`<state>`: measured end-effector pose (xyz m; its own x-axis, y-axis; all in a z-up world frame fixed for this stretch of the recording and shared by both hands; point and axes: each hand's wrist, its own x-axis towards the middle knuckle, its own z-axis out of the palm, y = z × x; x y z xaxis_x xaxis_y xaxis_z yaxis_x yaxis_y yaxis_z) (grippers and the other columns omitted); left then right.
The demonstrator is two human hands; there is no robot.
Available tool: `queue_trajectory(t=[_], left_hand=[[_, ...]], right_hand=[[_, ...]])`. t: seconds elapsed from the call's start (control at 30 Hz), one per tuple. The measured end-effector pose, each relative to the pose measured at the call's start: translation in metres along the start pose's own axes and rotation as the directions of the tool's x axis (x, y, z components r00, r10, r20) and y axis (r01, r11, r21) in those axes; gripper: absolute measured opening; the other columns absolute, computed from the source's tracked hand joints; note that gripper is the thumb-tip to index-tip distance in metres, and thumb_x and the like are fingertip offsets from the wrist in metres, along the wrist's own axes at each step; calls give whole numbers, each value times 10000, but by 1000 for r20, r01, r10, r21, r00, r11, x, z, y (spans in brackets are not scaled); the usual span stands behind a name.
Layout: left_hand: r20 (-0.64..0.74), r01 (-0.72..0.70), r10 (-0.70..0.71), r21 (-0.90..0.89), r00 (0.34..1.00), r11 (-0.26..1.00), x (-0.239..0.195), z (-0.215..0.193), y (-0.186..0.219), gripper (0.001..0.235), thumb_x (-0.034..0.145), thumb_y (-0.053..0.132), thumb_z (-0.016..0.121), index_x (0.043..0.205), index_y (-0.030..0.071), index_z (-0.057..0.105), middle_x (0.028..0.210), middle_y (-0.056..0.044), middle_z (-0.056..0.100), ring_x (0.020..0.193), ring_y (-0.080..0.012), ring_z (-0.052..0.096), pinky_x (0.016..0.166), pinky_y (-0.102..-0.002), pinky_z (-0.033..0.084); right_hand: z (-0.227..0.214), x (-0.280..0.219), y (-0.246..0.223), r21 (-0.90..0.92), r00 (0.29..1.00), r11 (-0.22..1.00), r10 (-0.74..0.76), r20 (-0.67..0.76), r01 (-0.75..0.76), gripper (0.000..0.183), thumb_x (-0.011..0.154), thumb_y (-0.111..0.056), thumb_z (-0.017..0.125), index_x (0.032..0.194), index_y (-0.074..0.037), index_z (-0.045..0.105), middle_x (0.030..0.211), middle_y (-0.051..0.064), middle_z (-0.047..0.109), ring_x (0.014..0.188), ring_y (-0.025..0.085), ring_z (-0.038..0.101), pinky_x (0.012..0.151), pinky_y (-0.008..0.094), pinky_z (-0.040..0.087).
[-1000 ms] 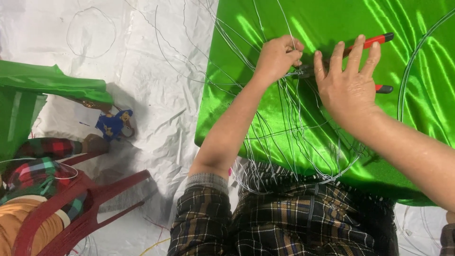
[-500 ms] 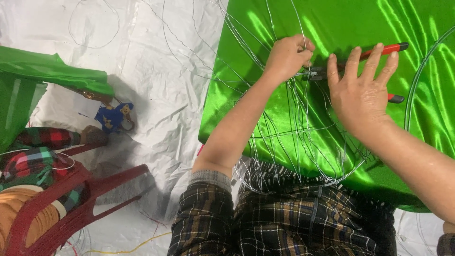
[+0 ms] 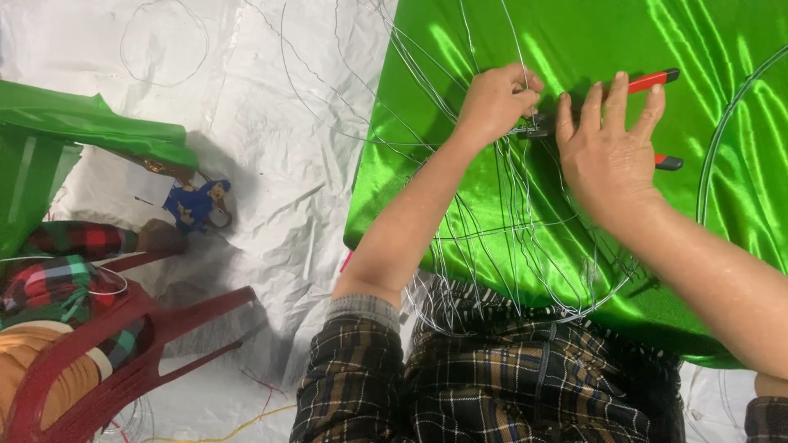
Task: Reinforcing a circular wire frame by bending and securing metal wires using pliers
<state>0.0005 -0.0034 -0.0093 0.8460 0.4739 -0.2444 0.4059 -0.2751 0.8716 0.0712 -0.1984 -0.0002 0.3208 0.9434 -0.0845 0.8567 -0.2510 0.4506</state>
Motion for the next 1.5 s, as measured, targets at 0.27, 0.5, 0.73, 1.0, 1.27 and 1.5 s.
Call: queue_trajectory(t=[0.27,0.5,0.73,1.0,1.27,1.5], left_hand=[[16,47,-48,15,999,999,0,0,7,177,880,69,634,1037,69,716,958,-84,802,801,-139,833,518,-126,602],[8,102,-102,13,995,995,-1,3,7,170,881,94,636,1027,77,720,993,-96,798,795,-125,820,549,-156,609],[48,-7,8,-13,999,1000,9,3,-9,126,862,74,648,967,56,714,830,-76,786,761,-140,822,646,-190,664],[83,-3,1,28,997,1000,13,4,-10,68,892,104,665,942,72,697,853,-50,780,716,-100,796,597,-162,641],[56,7,-11,78,998,997,10,6,-6,70,893,119,653,860,61,674,929,-58,786,740,-114,820,598,-156,661],[51,59,-62,64,997,996,3,4,2,100,904,112,654,934,28,700,851,-84,786,683,-107,791,490,-132,589]], right_hand=[[-20,18,13,140,989,988,-85,123,67,761,861,-171,598,1596,-92,418,1479,262,555,1479,474,406,1136,758,196],[-38,37,36,405,907,912,-224,358,65,935,754,-111,707,1584,-219,290,1627,179,309,1533,414,174,1196,684,121],[-12,42,64,250,905,965,-173,389,77,808,808,-311,691,1554,-318,380,1523,73,518,1450,283,437,1257,633,140],[-24,28,60,302,929,946,-213,302,119,897,779,-258,649,1593,-169,284,1619,132,352,1513,392,267,1200,691,137],[-18,28,57,375,900,925,-209,383,55,808,824,-96,560,1579,-115,271,1643,202,272,1509,453,215,1156,734,151],[-32,18,48,324,914,942,-205,350,87,724,892,-150,448,1568,19,254,1595,313,304,1463,557,247,1142,726,169]])
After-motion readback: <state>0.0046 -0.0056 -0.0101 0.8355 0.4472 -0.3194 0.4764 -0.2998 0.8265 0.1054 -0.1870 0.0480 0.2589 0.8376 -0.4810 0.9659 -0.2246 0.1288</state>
